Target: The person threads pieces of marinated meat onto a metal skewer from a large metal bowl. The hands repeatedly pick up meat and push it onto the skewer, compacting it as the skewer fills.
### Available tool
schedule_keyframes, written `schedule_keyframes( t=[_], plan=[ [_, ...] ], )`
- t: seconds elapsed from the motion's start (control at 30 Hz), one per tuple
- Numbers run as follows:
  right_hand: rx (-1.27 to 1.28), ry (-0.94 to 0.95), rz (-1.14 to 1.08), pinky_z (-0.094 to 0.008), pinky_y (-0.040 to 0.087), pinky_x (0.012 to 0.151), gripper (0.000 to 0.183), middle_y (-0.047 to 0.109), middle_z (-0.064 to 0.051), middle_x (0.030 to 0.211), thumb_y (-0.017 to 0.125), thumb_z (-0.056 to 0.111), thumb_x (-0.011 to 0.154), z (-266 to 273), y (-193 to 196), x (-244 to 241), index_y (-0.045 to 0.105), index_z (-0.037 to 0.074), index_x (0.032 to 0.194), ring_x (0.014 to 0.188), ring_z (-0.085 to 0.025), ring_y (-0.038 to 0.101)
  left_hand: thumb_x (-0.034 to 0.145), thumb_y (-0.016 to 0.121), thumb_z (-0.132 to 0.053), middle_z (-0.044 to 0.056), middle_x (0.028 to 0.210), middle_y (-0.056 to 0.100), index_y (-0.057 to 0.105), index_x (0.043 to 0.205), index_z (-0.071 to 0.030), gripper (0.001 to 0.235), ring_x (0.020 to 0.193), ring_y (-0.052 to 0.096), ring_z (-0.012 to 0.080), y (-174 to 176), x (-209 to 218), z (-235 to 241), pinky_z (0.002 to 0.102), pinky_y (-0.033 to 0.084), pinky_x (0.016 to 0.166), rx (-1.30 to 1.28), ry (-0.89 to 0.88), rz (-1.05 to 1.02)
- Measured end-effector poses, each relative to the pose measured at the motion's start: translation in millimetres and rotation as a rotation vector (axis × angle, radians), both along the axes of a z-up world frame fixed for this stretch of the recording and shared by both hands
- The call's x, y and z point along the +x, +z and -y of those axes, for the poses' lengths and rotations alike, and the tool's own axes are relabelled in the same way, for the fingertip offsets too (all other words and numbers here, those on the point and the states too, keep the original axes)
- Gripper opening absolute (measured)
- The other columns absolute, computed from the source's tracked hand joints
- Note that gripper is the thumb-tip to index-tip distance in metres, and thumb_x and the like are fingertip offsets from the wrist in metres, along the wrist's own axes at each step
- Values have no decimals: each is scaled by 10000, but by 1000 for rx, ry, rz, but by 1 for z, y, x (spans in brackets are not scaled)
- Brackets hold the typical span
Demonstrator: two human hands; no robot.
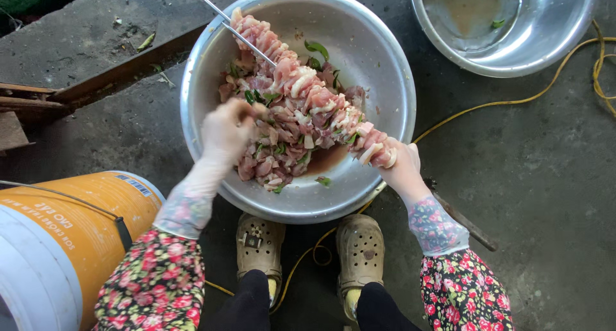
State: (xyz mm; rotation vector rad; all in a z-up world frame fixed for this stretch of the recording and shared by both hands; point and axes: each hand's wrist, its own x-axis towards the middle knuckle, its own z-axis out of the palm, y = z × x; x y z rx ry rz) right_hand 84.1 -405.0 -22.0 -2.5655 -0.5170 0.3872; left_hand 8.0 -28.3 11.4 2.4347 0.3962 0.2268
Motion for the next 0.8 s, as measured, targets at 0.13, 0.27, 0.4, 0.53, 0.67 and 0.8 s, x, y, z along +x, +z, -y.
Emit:
schedule_keyframes(
  t=[0.13,0.27,0.4,0.53,0.67,0.8],
  plan=[
    [10,31,18,-403,408,736,186,719,-65,829,768,187,761,-1,2,1,705,187,936,801,-317,656,912,697,-63,50,989,765,721,1124,-70,214,828,720,122,21,21,-29,257,566,689,-701,245,-92],
    [47,22,34,-421,423,709,180,718,-88,808,760,194,753,-3,5,1,702,179,922,780,-342,661,923,673,-17,69,936,739,718,1176,22,259,773,707,132,23,63,-55,262,589,668,-1076,381,-23],
    [19,-2,22,-431,473,679,152,712,-111,779,756,213,774,-8,11,1,703,157,904,758,-365,673,900,666,18,75,941,762,694,1179,53,282,760,720,143,19,97,-72,261,598,661,-1050,383,94],
    [97,4,2,-416,504,665,177,712,-116,785,744,222,780,-9,17,1,713,158,942,754,-351,689,897,657,28,80,943,760,726,1168,38,280,740,718,159,14,112,-70,275,604,656,-1068,364,177],
    [90,9,0,-410,507,665,181,717,-109,783,747,227,774,-11,18,2,722,164,942,752,-344,691,881,656,51,79,1032,774,752,1162,51,297,794,722,108,18,112,-64,253,621,730,-1078,316,272],
    [49,-8,-39,-404,496,681,145,730,-83,788,744,241,787,-12,17,1,738,192,923,756,-330,695,910,672,23,63,1035,799,769,1172,26,280,868,713,55,22,107,-58,198,568,806,-718,207,309]
  ],
)
